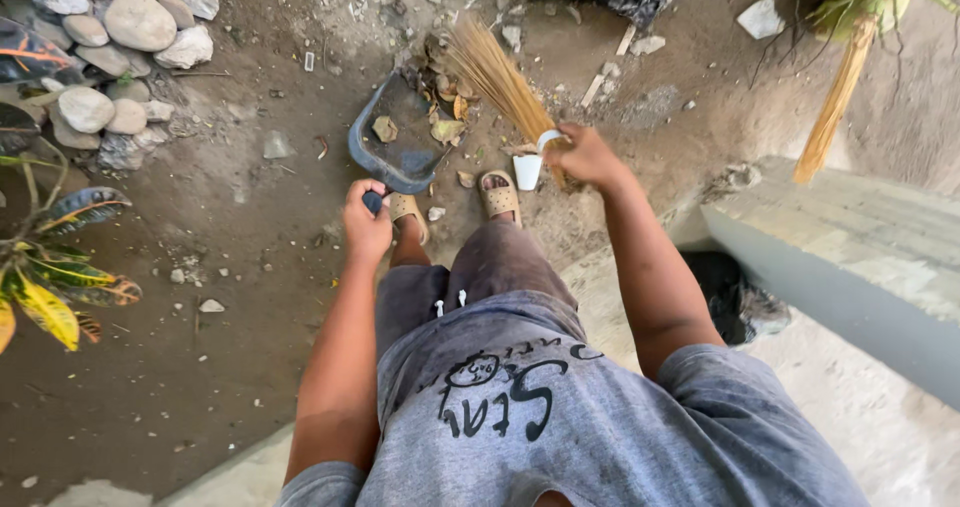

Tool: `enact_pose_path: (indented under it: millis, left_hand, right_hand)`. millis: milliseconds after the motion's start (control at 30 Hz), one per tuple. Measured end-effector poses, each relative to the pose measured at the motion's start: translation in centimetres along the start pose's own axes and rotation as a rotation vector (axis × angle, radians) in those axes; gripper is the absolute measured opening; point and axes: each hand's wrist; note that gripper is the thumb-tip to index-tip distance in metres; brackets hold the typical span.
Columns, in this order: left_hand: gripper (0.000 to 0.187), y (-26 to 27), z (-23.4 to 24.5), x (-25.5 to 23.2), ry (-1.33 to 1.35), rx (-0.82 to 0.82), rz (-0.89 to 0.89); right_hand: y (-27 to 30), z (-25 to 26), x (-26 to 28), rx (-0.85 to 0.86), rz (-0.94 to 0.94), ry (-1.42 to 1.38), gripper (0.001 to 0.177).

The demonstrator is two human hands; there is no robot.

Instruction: The person empties debris from a dustpan into a garbage bag, then sweeps dirt and debris off the ground into the dustpan using a handheld broom.

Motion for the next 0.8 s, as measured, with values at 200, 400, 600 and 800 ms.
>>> enact_pose_path:
  millis: [200, 400, 600, 800]
  left_hand:
    - [0.031, -4.0, 3.5, 1.4, -0.063, 0.117, -0.068]
    - [0.033, -5.9, 4.6, 4.2, -0.072, 0.218, -0.127]
    - [0.034, -5.6, 5.5, 5.2, -0.088, 0.265, -0.098]
    - [0.035, -5.9, 5.8, 5.5, -0.062, 0.279, -0.119]
  right_hand:
    - [-2.9, -2.9, 8.4, -0.104, -0.306, 0.009, 0.059]
    - [-5.2, -4.9, 12.3, -0.020, -0.268, 0.386, 0.046]
    - [3.9, -2.1, 20.6, -0.104, -0.245, 0.529, 0.050]
    - [-5.7, -7.2, 18.9, -0.133, -0.251, 0.412, 0.065]
Point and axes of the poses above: each hand's wrist, its own y-axis away from the middle knuckle, its own z-axis out of the back of the hand, x = y × z, and after that the axes turned 9 degrees about y, right-handed
